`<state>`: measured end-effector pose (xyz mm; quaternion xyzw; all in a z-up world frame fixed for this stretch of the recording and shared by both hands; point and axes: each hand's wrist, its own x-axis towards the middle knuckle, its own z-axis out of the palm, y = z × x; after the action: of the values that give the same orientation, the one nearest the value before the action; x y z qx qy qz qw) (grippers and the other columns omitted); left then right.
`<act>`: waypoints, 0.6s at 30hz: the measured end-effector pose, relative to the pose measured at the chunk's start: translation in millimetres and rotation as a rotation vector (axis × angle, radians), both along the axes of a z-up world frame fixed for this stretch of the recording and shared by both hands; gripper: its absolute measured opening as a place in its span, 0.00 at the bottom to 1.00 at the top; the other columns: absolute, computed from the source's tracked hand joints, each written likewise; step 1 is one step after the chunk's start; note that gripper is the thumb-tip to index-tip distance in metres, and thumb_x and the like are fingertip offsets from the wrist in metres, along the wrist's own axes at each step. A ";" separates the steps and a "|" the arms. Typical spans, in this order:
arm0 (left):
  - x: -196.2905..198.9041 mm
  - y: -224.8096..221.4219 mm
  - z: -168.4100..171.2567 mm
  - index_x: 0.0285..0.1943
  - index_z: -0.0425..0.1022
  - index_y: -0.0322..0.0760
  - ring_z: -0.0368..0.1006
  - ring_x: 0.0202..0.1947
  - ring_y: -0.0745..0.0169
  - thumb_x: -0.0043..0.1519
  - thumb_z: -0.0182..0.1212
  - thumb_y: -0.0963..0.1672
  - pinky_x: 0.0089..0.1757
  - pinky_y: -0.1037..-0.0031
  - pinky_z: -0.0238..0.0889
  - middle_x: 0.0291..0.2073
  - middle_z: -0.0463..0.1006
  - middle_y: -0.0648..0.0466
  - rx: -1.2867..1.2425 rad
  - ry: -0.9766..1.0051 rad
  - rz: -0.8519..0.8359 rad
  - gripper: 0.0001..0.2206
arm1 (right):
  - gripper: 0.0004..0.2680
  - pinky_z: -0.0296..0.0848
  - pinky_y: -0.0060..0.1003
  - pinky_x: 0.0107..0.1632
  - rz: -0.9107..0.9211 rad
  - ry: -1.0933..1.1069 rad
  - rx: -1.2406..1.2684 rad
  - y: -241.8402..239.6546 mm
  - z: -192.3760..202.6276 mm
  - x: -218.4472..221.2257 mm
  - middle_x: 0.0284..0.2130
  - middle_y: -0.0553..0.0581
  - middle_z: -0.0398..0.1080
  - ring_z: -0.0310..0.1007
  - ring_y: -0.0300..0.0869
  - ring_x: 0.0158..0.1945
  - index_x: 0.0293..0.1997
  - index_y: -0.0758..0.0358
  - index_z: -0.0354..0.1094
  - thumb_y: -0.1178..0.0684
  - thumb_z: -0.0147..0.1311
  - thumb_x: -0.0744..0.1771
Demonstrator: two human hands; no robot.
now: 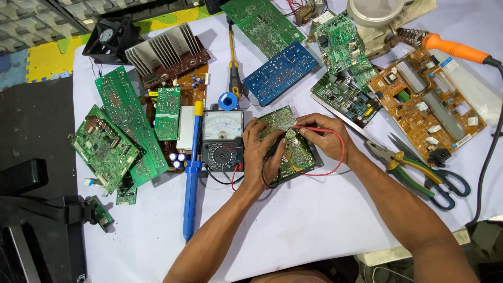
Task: Using a multimeter to test various points on a circuit board for diagnostic purposes.
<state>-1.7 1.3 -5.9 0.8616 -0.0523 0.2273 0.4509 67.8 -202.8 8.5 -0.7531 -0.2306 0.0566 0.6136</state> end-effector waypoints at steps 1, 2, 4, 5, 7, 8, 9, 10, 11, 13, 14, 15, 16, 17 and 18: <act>0.2 0.4 -0.6 0.47 0.82 0.43 0.56 0.70 0.35 0.63 0.64 0.46 0.64 0.47 0.54 0.56 0.69 0.46 0.000 -0.003 -0.003 0.08 | 0.05 0.74 0.47 0.52 -0.003 -0.003 0.000 1.6 2.7 -1.0 0.46 0.69 0.77 0.76 0.49 0.51 0.46 0.71 0.75 0.62 0.58 0.67; 0.2 0.5 -1.0 0.48 0.82 0.43 0.56 0.69 0.35 0.63 0.64 0.46 0.64 0.47 0.55 0.55 0.69 0.46 0.008 -0.004 -0.002 0.08 | 0.06 0.74 0.42 0.47 -0.031 0.017 0.003 2.9 5.7 -2.3 0.41 0.66 0.78 0.74 0.43 0.45 0.46 0.70 0.75 0.61 0.59 0.67; -0.1 0.2 -1.0 0.48 0.82 0.42 0.57 0.69 0.34 0.63 0.63 0.46 0.63 0.48 0.56 0.55 0.70 0.46 0.016 -0.008 -0.006 0.08 | 0.06 0.74 0.38 0.42 -0.064 0.034 0.008 4.6 9.3 -4.3 0.37 0.63 0.78 0.72 0.38 0.38 0.47 0.69 0.76 0.60 0.59 0.67; 0.0 0.2 -1.0 0.48 0.82 0.43 0.57 0.69 0.34 0.63 0.63 0.46 0.63 0.48 0.56 0.55 0.69 0.46 0.008 -0.010 -0.006 0.08 | 0.06 0.74 0.36 0.40 -0.075 0.023 -0.006 5.6 9.6 -4.1 0.35 0.62 0.78 0.73 0.37 0.37 0.47 0.68 0.76 0.60 0.60 0.67; -0.2 0.9 -1.8 0.48 0.82 0.43 0.56 0.69 0.34 0.63 0.63 0.46 0.63 0.48 0.56 0.55 0.69 0.46 0.000 -0.014 -0.006 0.08 | 0.06 0.74 0.34 0.39 -0.085 0.009 -0.020 7.2 9.6 -4.2 0.33 0.61 0.78 0.73 0.36 0.36 0.47 0.67 0.77 0.59 0.60 0.67; -0.3 1.2 -2.7 0.47 0.82 0.42 0.57 0.69 0.34 0.63 0.63 0.47 0.63 0.48 0.57 0.54 0.69 0.46 0.000 -0.019 -0.007 0.09 | 0.06 0.73 0.33 0.38 -0.093 0.005 -0.018 7.4 9.0 -4.3 0.31 0.60 0.78 0.73 0.35 0.35 0.47 0.66 0.77 0.59 0.60 0.67; 0.1 1.4 -3.6 0.47 0.82 0.42 0.57 0.68 0.34 0.63 0.63 0.47 0.63 0.48 0.57 0.54 0.69 0.46 0.002 -0.025 -0.010 0.09 | 0.06 0.73 0.31 0.37 -0.103 0.000 -0.015 7.3 8.3 -4.4 0.30 0.59 0.78 0.73 0.34 0.33 0.47 0.65 0.77 0.59 0.61 0.67; 0.6 2.1 -5.2 0.47 0.82 0.42 0.57 0.68 0.34 0.63 0.63 0.47 0.63 0.48 0.57 0.54 0.69 0.46 0.002 -0.029 -0.011 0.09 | 0.06 0.73 0.31 0.37 -0.104 -0.004 -0.015 8.1 10.4 -5.5 0.30 0.59 0.78 0.73 0.34 0.33 0.47 0.65 0.77 0.59 0.61 0.67; 0.9 2.5 -7.0 0.47 0.82 0.43 0.58 0.68 0.34 0.63 0.64 0.47 0.62 0.48 0.58 0.54 0.70 0.46 0.012 -0.050 -0.008 0.08 | 0.06 0.73 0.31 0.36 -0.111 0.010 -0.007 8.6 12.5 -6.9 0.29 0.58 0.77 0.72 0.34 0.32 0.47 0.66 0.77 0.59 0.60 0.67; 1.1 2.6 -8.4 0.47 0.83 0.43 0.58 0.68 0.34 0.63 0.65 0.47 0.62 0.49 0.58 0.54 0.70 0.47 0.020 -0.076 -0.005 0.08 | 0.06 0.73 0.31 0.35 -0.116 0.020 -0.002 9.4 14.8 -8.5 0.28 0.58 0.76 0.72 0.34 0.31 0.47 0.66 0.77 0.59 0.60 0.67; 0.9 2.2 -8.1 0.47 0.83 0.43 0.58 0.68 0.34 0.63 0.65 0.47 0.62 0.49 0.58 0.54 0.70 0.47 0.005 -0.068 -0.008 0.09 | 0.06 0.73 0.31 0.35 -0.122 0.044 0.005 9.7 14.9 -8.7 0.26 0.59 0.76 0.73 0.35 0.30 0.47 0.66 0.77 0.59 0.61 0.66; -0.2 2.4 -8.3 0.47 0.83 0.43 0.58 0.68 0.34 0.63 0.64 0.47 0.63 0.50 0.58 0.53 0.70 0.47 -0.008 -0.059 -0.011 0.09 | 0.07 0.74 0.30 0.34 -0.126 0.070 0.013 10.6 14.2 -9.6 0.25 0.59 0.76 0.74 0.36 0.28 0.47 0.66 0.77 0.59 0.61 0.66; 0.7 2.4 -8.7 0.47 0.83 0.43 0.58 0.68 0.34 0.63 0.64 0.47 0.63 0.50 0.58 0.53 0.70 0.47 -0.009 -0.061 -0.010 0.09 | 0.07 0.74 0.30 0.34 -0.126 0.068 0.012 9.5 13.1 -8.1 0.25 0.59 0.76 0.74 0.36 0.28 0.47 0.66 0.77 0.59 0.61 0.66; 0.5 2.7 -9.6 0.48 0.83 0.43 0.58 0.67 0.34 0.63 0.65 0.47 0.62 0.51 0.58 0.53 0.70 0.47 -0.004 -0.082 -0.007 0.09 | 0.07 0.73 0.30 0.34 -0.130 0.073 0.012 8.5 10.7 -7.9 0.24 0.59 0.75 0.73 0.36 0.28 0.47 0.66 0.77 0.59 0.61 0.66; 0.6 2.7 -10.7 0.48 0.83 0.43 0.59 0.67 0.34 0.63 0.65 0.47 0.62 0.51 0.59 0.53 0.70 0.47 0.002 -0.103 -0.003 0.09 | 0.07 0.73 0.29 0.33 -0.134 0.079 0.013 7.3 8.3 -7.4 0.23 0.59 0.74 0.73 0.36 0.27 0.47 0.67 0.77 0.59 0.61 0.66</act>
<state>-1.0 4.0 -16.6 0.8490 -0.0770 0.2706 0.4472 60.4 -195.5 16.8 -0.7601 -0.1558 0.0435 0.6294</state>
